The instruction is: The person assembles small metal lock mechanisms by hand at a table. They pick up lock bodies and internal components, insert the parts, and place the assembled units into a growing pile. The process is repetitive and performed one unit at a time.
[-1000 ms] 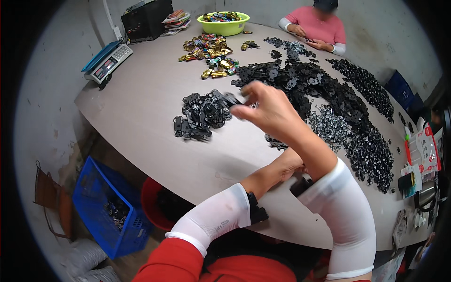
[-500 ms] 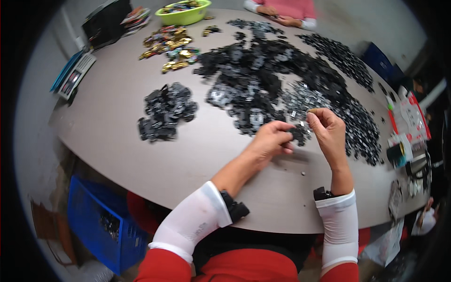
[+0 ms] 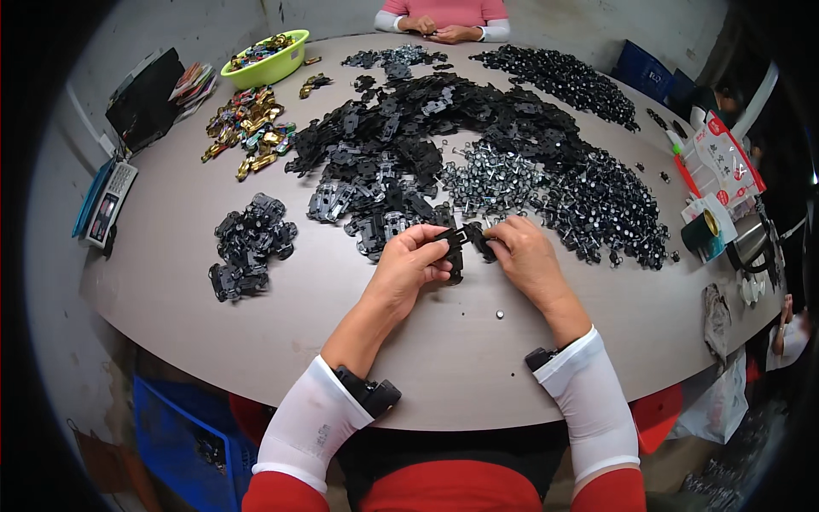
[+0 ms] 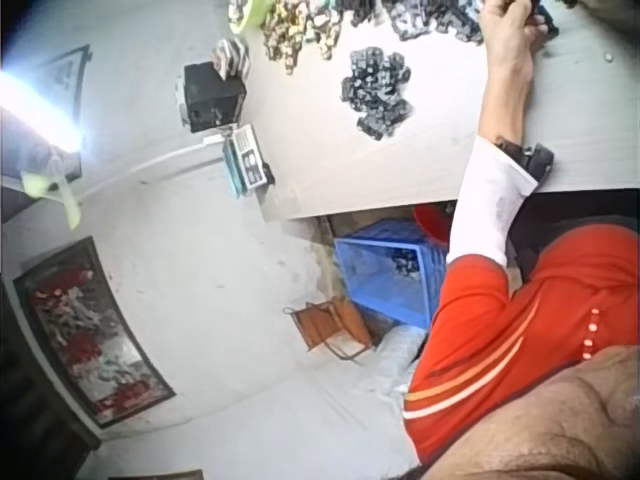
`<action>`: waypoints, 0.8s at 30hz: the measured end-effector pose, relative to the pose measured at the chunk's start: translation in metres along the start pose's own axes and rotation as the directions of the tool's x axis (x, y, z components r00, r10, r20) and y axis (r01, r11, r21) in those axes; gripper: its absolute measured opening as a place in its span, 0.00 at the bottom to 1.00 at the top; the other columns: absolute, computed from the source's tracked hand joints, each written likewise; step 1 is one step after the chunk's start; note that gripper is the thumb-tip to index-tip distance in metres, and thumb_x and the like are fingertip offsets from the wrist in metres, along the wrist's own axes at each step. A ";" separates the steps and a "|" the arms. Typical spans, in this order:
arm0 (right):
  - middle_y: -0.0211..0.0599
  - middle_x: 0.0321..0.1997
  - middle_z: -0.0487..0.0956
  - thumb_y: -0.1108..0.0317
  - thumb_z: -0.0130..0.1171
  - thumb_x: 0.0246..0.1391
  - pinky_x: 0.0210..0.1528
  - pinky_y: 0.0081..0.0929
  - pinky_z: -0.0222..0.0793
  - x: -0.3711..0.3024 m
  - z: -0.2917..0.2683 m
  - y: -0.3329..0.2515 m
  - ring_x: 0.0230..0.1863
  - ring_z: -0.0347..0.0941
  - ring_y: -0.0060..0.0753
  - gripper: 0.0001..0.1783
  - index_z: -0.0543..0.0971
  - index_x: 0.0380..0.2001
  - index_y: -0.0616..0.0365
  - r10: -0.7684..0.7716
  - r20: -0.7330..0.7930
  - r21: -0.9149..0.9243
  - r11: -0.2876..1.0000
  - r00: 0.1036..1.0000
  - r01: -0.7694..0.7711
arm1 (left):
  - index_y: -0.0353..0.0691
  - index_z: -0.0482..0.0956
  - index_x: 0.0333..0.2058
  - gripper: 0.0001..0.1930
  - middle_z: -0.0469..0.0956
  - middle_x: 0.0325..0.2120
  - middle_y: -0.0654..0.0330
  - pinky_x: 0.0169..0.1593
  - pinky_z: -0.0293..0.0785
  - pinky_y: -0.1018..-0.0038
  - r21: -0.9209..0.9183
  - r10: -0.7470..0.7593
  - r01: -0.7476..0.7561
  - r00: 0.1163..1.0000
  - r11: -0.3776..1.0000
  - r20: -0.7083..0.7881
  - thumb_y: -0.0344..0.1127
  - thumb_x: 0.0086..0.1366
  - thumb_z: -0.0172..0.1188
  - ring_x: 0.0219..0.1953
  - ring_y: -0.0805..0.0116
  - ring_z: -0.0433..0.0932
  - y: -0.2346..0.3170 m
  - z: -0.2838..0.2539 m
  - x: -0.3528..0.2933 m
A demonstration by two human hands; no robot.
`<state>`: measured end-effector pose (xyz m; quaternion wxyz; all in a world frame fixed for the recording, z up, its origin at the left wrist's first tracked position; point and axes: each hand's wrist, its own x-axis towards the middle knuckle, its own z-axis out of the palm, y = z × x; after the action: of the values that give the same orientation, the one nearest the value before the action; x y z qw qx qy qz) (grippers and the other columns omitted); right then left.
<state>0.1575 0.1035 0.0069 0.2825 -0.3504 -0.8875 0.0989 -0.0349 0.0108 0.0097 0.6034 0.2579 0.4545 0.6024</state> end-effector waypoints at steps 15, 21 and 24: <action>0.39 0.33 0.76 0.75 0.61 0.47 0.42 0.39 0.73 0.004 0.008 0.008 0.40 0.75 0.44 0.04 0.77 0.29 0.58 0.002 -0.043 0.026 1.000 0.999 -0.001 | 0.36 0.76 0.44 0.09 0.79 0.34 0.61 0.35 0.82 0.75 0.068 -0.005 0.005 1.000 0.998 0.007 0.27 0.66 0.60 0.31 0.72 0.80 -0.001 0.002 -0.002; 0.41 0.36 0.77 0.74 0.61 0.48 0.46 0.38 0.71 0.004 -0.004 0.007 0.42 0.74 0.44 0.04 0.78 0.29 0.59 0.092 -0.035 0.236 0.968 0.995 -0.082 | 0.36 0.76 0.44 0.09 0.78 0.34 0.61 0.34 0.81 0.76 0.083 -0.008 0.007 1.000 0.997 0.010 0.28 0.66 0.60 0.30 0.73 0.79 -0.001 0.000 -0.001; 0.43 0.41 0.78 0.75 0.62 0.47 0.51 0.38 0.70 0.002 -0.020 -0.007 0.46 0.74 0.46 0.05 0.78 0.30 0.61 -0.058 -0.220 0.231 0.967 0.974 0.109 | 0.36 0.76 0.44 0.09 0.77 0.34 0.62 0.34 0.81 0.77 0.103 -0.011 0.012 1.000 0.995 -0.006 0.28 0.66 0.60 0.30 0.74 0.79 -0.001 0.000 0.000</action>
<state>0.1636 0.0991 0.0273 0.4196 -0.2841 -0.8478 0.1562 -0.0341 0.0103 0.0087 0.5915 0.2844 0.4882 0.5752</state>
